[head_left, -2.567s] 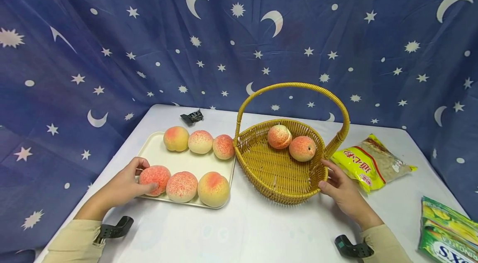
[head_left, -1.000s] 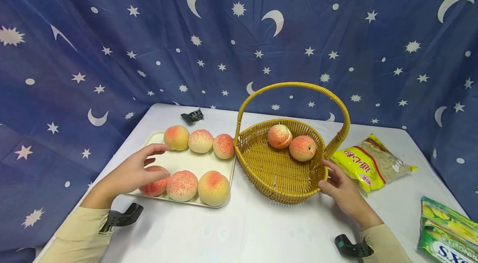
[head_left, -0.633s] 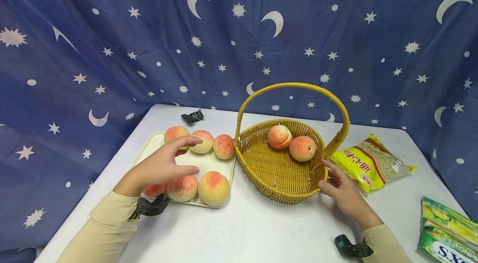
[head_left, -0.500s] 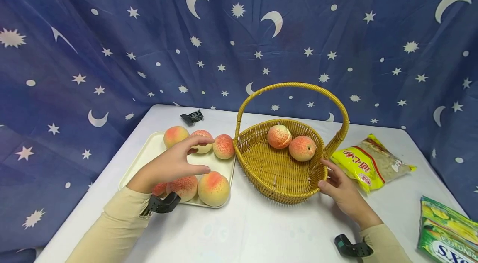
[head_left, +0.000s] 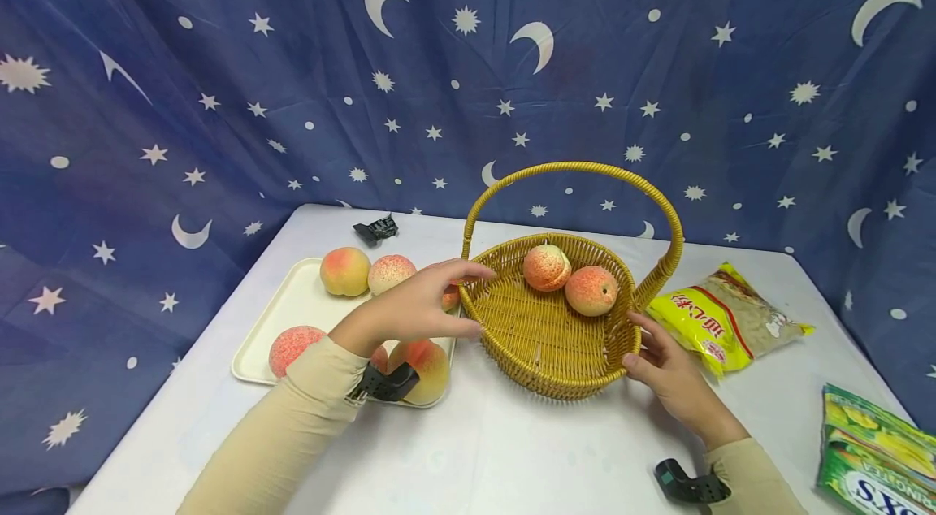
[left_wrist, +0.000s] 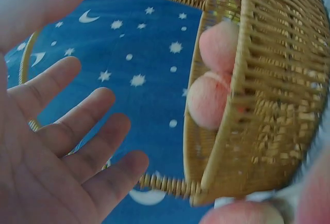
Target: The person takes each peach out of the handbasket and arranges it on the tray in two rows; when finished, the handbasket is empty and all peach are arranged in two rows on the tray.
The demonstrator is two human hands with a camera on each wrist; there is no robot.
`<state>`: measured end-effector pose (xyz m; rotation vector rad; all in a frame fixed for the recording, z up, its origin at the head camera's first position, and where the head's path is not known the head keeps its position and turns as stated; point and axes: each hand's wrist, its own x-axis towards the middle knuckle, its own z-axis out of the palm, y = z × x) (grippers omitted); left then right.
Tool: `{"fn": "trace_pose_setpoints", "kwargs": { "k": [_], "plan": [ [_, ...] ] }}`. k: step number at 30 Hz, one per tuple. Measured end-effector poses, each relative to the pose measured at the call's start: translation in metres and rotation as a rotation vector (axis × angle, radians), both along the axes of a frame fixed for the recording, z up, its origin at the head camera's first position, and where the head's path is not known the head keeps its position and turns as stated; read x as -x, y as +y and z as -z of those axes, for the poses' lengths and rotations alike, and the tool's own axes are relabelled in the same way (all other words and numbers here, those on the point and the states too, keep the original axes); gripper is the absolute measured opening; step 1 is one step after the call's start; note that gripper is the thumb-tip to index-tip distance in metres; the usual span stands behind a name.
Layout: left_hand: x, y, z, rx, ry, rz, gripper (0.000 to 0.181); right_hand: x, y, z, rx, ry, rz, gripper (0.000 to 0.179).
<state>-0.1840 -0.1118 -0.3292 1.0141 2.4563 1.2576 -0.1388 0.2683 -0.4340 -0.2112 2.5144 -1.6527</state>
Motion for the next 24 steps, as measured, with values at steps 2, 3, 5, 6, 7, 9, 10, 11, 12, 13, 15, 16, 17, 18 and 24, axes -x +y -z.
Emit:
{"fn": "trace_pose_setpoints", "kwargs": {
  "k": [2,3,5,6,7,9,10,11,12,13,15,16,17,18,24],
  "plan": [
    [0.004,0.010,0.000,0.014,0.006,0.022,0.065,0.000,0.000,0.000,0.000,0.002,-0.002,0.070],
    [0.006,0.015,0.000,0.026,0.009,0.028,0.065,0.000,0.000,0.000,0.000,0.003,-0.003,0.070],
    [0.009,0.025,-0.001,0.046,0.009,0.043,0.066,0.000,0.001,0.000,-0.003,0.004,-0.004,0.070],
    [0.012,0.030,-0.001,0.052,0.005,0.049,0.066,0.000,0.001,0.000,-0.007,0.006,-0.004,0.070],
    [0.014,0.035,-0.001,0.058,0.007,0.059,0.066,0.000,0.001,0.000,-0.009,0.007,-0.004,0.070],
    [0.019,0.045,-0.002,0.067,0.005,0.069,0.067,0.000,0.001,0.000,-0.010,0.010,-0.004,0.070],
    [0.021,0.050,-0.002,0.074,0.009,0.073,0.068,0.000,0.001,0.000,-0.011,0.011,-0.004,0.070],
    [0.024,0.055,-0.002,0.084,0.011,0.075,0.068,0.000,0.001,0.000,-0.010,0.012,-0.004,0.070],
    [0.026,0.060,-0.002,0.094,0.013,0.077,0.069,-0.001,0.001,0.000,-0.012,0.013,-0.004,0.070],
    [0.029,0.065,-0.002,0.102,0.015,0.081,0.069,-0.001,0.001,0.000,-0.011,0.014,-0.003,0.069],
    [0.033,0.075,-0.001,0.125,0.025,0.086,0.069,-0.001,0.001,0.000,-0.013,0.012,-0.002,0.070],
    [0.035,0.079,0.000,0.132,0.025,0.091,0.069,-0.001,0.001,0.000,-0.011,0.011,-0.002,0.070],
    [0.037,0.083,0.000,0.134,0.022,0.097,0.069,-0.001,0.001,0.001,-0.010,0.011,-0.002,0.070],
    [0.039,0.087,0.001,0.138,0.021,0.098,0.069,-0.001,0.000,0.001,-0.011,0.011,-0.002,0.070],
    [0.049,0.104,0.006,0.156,-0.007,0.082,0.070,0.000,0.001,0.000,-0.014,0.013,-0.002,0.070]
  ]
}}
